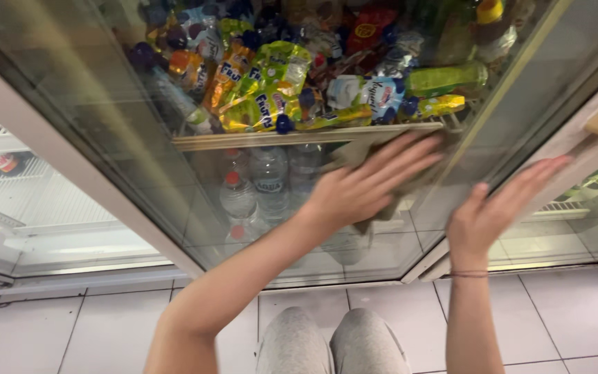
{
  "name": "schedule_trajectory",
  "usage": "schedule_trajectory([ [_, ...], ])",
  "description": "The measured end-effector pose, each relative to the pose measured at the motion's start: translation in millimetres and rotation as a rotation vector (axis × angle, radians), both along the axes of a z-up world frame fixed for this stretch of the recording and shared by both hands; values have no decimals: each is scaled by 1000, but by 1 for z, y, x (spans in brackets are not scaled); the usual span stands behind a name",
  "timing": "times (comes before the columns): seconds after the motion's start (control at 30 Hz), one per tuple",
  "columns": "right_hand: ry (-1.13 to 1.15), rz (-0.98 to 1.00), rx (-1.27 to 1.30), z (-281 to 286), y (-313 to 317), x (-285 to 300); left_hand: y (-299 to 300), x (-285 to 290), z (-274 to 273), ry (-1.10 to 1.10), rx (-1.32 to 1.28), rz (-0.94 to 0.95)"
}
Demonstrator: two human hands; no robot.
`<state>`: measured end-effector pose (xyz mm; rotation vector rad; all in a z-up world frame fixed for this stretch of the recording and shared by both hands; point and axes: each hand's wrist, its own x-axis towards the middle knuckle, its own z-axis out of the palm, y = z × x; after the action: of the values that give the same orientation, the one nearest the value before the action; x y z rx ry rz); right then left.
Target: The person cleans the glass doors of a commercial refrigerator using a cloth and a spray bottle. They wipe the exterior glass surfaces of multiple doors, including the top, middle, and bottom sections, and also clean the metal frame. The person switches between a brown cloth and a checkered cloth during the process.
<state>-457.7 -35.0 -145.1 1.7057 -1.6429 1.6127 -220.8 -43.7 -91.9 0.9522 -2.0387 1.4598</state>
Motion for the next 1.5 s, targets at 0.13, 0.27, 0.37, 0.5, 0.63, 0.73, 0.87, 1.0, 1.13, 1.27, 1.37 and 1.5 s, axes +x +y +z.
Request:
schedule_trajectory([
  [0.13,24,67,-30,1,-2,3,7,45,-5,308,-13,175],
  [0.27,32,91,-35,3,-1,4,4,24,72,595,34,157],
  [0.37,19,110,-54,6,-1,6,-14,-27,128,570,184,-30],
  [0.5,25,49,-15,4,-3,6,-29,-77,116,205,178,-113],
  [0.63,44,33,-3,2,-3,2,-32,-69,41,-135,47,-88],
  [0.73,48,48,-6,3,-3,-1,-9,-29,10,-140,-12,-38],
  [0.87,43,137,-41,5,1,-3,3,-1,57,374,134,63],
  [1.0,-64,182,-69,0,5,-10,-30,-68,102,523,136,54],
  [1.13,-344,398,-183,-15,12,-24,-36,-116,60,295,294,-139],
  [1.27,-492,559,-263,-47,24,-28,-66,-147,-29,33,-92,-103],
  [1.37,-498,439,-203,-72,34,-31,-65,-175,-100,-87,-227,-107],
  [1.5,-445,260,-74,-102,52,-37,-48,-178,-160,-326,-181,-6],
])
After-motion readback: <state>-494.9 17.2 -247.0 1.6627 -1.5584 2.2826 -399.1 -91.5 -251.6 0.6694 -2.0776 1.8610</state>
